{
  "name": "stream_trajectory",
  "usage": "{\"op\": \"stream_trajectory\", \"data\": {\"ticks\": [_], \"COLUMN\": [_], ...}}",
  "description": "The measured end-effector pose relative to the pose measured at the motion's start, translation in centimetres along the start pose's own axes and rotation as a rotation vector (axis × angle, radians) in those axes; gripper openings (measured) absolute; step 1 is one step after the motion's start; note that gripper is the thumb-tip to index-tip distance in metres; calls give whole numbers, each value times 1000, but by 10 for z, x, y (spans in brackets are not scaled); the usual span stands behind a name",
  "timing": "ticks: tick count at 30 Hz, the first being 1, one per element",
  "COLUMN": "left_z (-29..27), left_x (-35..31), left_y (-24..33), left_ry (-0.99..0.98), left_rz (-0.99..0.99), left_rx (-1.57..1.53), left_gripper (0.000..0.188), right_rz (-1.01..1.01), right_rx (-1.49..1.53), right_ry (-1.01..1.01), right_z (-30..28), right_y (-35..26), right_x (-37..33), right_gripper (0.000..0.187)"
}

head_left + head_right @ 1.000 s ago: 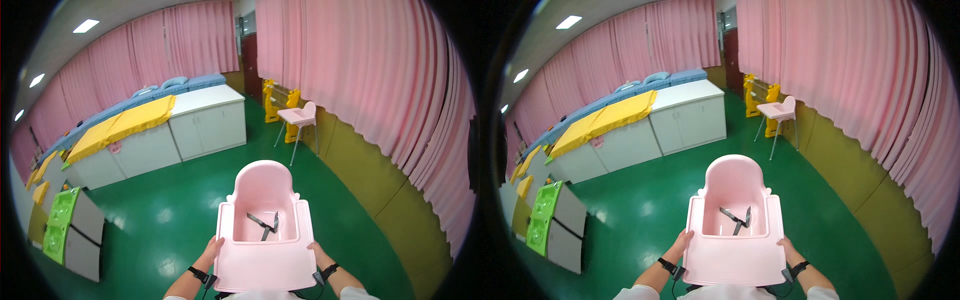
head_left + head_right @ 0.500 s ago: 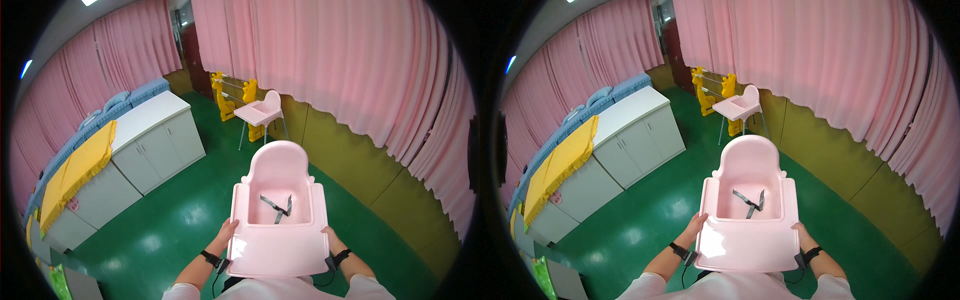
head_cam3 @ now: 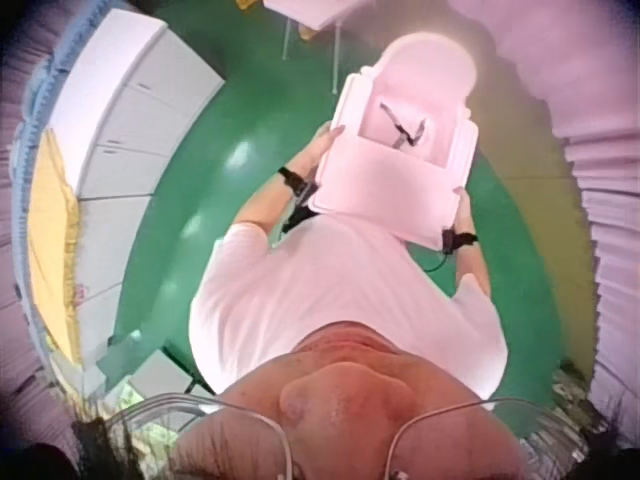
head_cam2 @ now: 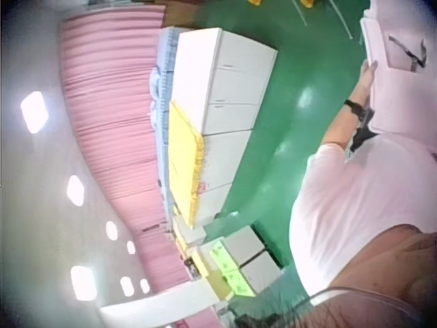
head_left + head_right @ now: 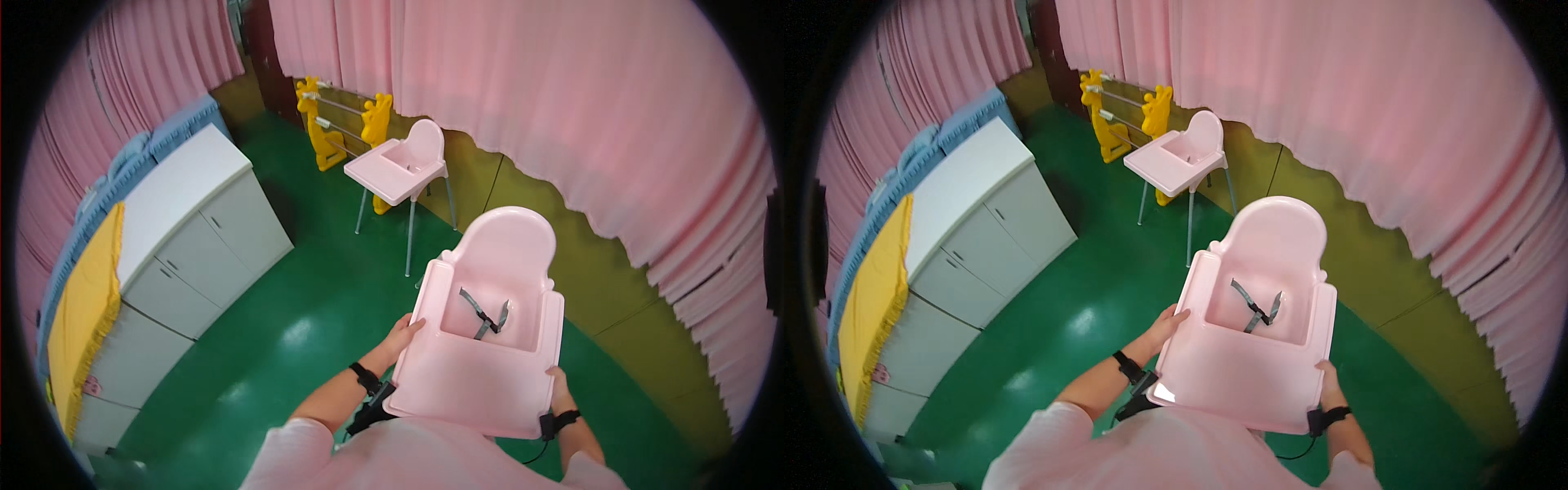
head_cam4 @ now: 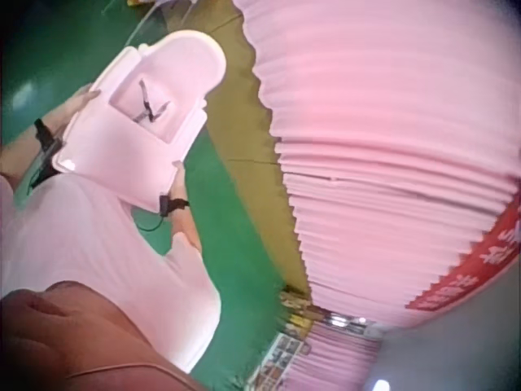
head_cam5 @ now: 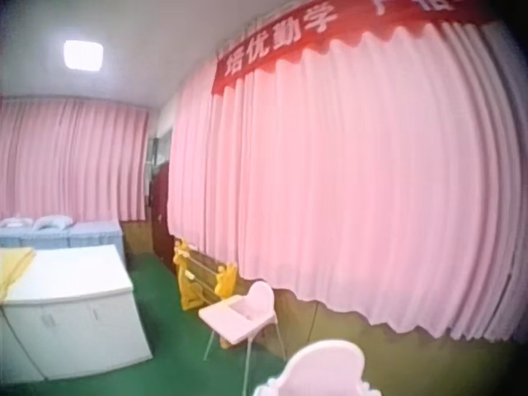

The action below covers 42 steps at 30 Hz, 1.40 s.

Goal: Arranging and organizing various chairs, including wooden chairs and pink baby high chairs, in a classroom.

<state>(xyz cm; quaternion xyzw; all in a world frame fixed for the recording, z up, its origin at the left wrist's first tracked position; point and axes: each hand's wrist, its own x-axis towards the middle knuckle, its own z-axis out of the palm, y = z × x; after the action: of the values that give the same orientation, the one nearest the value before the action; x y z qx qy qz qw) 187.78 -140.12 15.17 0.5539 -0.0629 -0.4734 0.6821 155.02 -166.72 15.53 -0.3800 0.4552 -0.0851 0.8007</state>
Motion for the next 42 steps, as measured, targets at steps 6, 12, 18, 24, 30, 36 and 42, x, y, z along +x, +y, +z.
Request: {"op": "stream_trajectory", "data": {"ticks": [6,12,18,24,30,36,42], "left_z": [2,1,-7,-24,-77,-84,-78], "left_x": [144,297,434,549,653,679,706], "left_y": [40,60,101,133,71,57,72], "left_ry": [-100,-249,-318,-321,-259,-219,-184], "left_rz": [-118,-200,-174,-203,-103,-155,-128], "left_rx": [-7,43,186,239,372,486,431], "left_gripper": [38,39,42,41,38,33,39], "right_rz": [-102,-144,-45,-52,119,82,99], "right_rx": [88,174,232,246,297,243,259], "right_ry": [155,246,331,359,422,591,591], "right_z": [34,53,59,81,82,96,81], "right_y": [-34,-67,-111,-137,-114,-121,-122], "right_x": [57,148,254,351,474,522,540], "right_gripper": [49,53,56,58,54,62,68]}}
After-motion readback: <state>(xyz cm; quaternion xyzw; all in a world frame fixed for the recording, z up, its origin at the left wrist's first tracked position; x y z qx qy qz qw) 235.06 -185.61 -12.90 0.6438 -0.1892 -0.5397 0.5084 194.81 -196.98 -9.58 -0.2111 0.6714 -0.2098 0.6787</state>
